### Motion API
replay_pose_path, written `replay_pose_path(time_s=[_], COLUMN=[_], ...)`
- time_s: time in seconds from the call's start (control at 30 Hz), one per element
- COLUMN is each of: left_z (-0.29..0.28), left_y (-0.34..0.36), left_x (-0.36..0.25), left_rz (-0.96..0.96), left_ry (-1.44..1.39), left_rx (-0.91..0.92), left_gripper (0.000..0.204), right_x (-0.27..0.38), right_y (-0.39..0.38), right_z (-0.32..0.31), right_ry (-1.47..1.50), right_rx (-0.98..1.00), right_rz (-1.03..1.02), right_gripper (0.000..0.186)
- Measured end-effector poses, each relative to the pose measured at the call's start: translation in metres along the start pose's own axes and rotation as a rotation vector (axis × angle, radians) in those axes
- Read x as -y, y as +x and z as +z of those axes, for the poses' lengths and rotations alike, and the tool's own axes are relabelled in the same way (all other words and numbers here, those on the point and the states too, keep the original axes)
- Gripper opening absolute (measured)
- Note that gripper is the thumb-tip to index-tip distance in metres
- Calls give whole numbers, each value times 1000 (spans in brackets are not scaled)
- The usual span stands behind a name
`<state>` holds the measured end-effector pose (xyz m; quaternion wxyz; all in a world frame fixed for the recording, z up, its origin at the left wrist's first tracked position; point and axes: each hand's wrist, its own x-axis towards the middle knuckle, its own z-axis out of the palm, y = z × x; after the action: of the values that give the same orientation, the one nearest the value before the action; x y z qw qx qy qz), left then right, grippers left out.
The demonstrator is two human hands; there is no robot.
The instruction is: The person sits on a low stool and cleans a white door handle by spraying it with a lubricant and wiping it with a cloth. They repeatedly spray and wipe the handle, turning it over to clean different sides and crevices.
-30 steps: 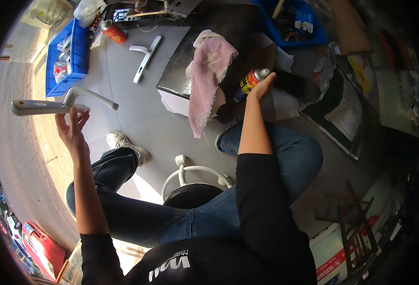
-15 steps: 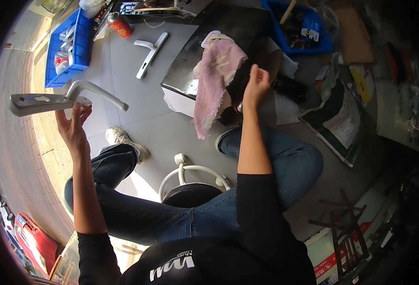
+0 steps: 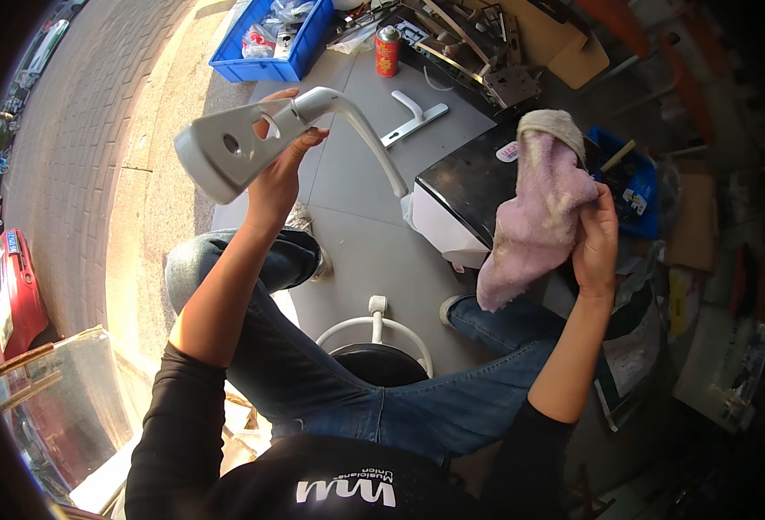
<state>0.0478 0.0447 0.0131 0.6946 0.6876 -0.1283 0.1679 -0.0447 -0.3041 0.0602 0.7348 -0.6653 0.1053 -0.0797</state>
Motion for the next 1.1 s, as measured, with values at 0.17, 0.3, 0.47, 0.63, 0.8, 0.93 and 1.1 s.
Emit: replay_pose_path(time_s=[0.17, 0.3, 0.47, 0.63, 0.8, 0.93, 1.1], left_z=[0, -3, -17, -8, -12, -8, 3], left_y=[-2, -3, -3, -1, 1, -3, -11], left_x=[-25, -18, -8, -13, -14, -25, -30], left_rz=[145, 141, 243, 123, 233, 230, 89], left_ry=[203, 187, 274, 4, 229, 170, -68], left_rx=[24, 2, 54, 110, 109, 43, 126], left_gripper=[49, 46, 45, 45, 47, 49, 47], right_x=[17, 15, 53, -42, -52, 1, -38], right_y=[-22, -14, -23, -26, 17, -17, -45], right_z=[7, 30, 0, 5, 38, 38, 41], right_ry=[-500, -259, 282, 702, 341, 462, 248], right_rx=[134, 89, 67, 113, 165, 256, 148], right_rz=[1, 110, 69, 562, 300, 178, 79], right_gripper=[16, 16, 46, 72, 47, 64, 61])
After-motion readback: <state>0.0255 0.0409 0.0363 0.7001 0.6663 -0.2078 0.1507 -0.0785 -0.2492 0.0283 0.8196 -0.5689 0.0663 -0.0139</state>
